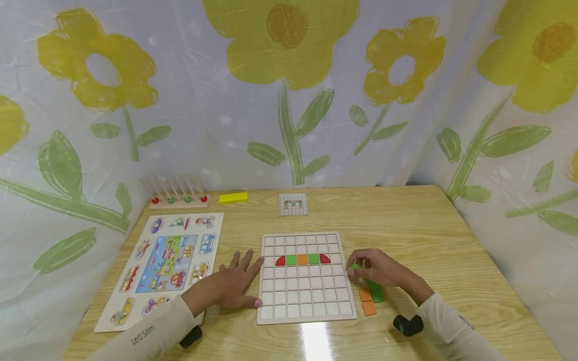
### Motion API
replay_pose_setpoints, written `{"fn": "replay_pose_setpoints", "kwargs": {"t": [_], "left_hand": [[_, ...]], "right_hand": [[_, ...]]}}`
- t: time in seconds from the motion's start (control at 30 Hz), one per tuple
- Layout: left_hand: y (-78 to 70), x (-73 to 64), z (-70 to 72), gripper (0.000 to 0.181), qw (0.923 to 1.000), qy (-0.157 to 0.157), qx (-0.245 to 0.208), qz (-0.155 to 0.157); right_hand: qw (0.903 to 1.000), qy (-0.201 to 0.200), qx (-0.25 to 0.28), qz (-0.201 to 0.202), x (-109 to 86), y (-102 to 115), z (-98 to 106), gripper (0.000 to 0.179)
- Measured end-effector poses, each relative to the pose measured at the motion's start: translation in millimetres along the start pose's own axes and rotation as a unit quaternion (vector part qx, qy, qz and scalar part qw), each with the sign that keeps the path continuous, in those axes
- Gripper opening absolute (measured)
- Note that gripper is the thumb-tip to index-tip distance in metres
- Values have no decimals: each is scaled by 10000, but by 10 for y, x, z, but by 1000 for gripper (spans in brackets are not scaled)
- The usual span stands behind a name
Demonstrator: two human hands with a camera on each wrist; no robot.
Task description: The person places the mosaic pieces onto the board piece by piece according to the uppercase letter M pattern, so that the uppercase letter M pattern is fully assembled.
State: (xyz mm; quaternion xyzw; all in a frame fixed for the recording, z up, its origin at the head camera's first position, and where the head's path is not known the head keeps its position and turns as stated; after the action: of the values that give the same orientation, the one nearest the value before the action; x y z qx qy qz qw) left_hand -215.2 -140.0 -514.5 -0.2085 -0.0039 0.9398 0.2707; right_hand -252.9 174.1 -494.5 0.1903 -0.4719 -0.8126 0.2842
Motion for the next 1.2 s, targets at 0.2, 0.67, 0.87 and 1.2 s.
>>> {"fn": "replay_pose_setpoints", "kwargs": {"t": [0.2, 0.67, 0.87, 1.2], "left_hand": [[5, 5, -6, 105, 10000, 26, -30, 36], [11, 10, -3, 105, 10000, -41, 19, 43], [8, 16, 0, 105, 10000, -28, 34, 47], [1, 4, 12, 105, 10000, -9, -15, 71]], "right_hand": [[10000, -55, 4, -26, 67, 60, -21, 16], [9992, -265, 254, -188, 226, 166, -93, 26], [9995, -208, 238, -40, 301, 202, -178, 28], [9989, -115, 438, 77, 422, 261, -309, 30]]}}
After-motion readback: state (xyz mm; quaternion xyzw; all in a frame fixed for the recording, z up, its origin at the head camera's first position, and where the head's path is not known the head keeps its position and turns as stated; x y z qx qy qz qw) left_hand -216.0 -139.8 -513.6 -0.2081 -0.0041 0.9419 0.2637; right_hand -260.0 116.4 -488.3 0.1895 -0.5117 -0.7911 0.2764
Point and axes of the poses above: each hand's wrist, its own x-axis towards the middle knuckle, its own z-axis out of the back of the hand, y = z × x, the point moved 9 cm from there along x, towards the middle knuckle, and after that the axes turned 11 degrees about x, right-handed, at the moved point
